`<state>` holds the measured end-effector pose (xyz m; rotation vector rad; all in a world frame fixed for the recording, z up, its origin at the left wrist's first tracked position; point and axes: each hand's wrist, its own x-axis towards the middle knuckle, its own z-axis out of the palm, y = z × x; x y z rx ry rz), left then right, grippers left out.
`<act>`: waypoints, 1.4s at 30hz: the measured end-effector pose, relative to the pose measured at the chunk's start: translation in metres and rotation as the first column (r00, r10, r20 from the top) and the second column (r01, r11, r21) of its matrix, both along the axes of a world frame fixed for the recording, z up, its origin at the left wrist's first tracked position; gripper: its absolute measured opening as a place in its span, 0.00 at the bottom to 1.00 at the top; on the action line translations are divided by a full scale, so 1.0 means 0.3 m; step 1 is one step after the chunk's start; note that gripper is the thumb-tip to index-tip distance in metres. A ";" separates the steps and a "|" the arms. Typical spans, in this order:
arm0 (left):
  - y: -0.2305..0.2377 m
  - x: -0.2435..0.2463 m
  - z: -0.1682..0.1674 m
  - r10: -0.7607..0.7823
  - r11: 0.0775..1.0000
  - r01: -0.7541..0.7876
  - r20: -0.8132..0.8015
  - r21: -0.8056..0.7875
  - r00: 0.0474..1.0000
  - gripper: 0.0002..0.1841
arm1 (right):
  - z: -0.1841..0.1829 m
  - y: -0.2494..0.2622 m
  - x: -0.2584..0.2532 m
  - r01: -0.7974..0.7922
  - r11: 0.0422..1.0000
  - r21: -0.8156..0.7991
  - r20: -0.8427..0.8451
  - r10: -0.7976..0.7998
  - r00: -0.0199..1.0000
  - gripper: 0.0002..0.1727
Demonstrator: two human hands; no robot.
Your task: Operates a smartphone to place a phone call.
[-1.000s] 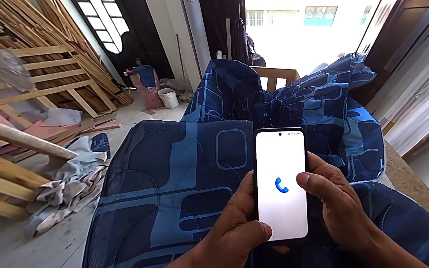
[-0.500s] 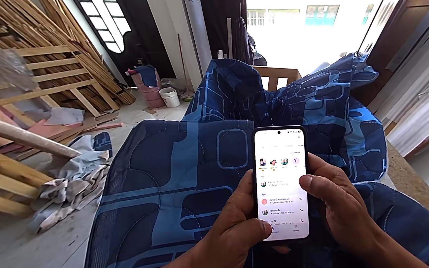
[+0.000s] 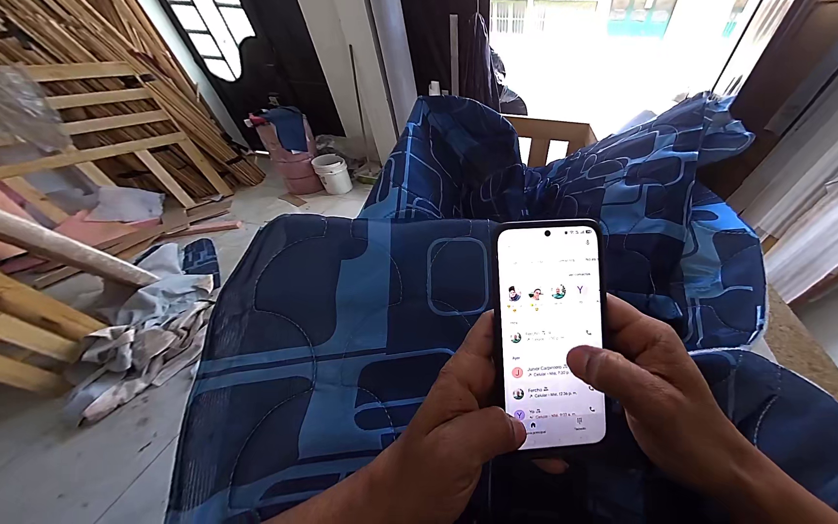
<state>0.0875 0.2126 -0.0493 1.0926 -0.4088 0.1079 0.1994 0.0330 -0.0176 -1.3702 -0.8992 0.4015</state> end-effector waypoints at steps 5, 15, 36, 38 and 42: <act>-0.007 -0.002 0.006 0.014 1.000 -0.014 -0.007 0.019 1.000 0.37 | 0.005 0.002 -0.001 0.049 0.999 0.013 0.010 -0.049 0.999 0.13; -0.015 0.004 0.000 0.083 0.996 -0.082 -0.022 0.015 0.996 0.25 | 0.004 0.003 -0.002 0.055 0.998 0.027 -0.002 -0.055 0.998 0.15; -0.010 0.011 -0.012 0.042 0.998 -0.041 0.008 -0.041 0.999 0.26 | -0.013 -0.002 0.008 0.025 0.997 0.071 -0.071 -0.020 0.997 0.19; -0.007 0.012 -0.008 0.037 0.998 -0.037 -0.001 -0.057 0.999 0.26 | -0.021 -0.006 0.016 0.003 0.996 0.087 -0.070 0.003 0.998 0.21; -0.002 0.012 -0.006 0.036 0.996 -0.035 0.006 -0.076 0.999 0.27 | -0.032 -0.003 0.021 0.004 0.995 0.096 -0.055 0.001 0.998 0.24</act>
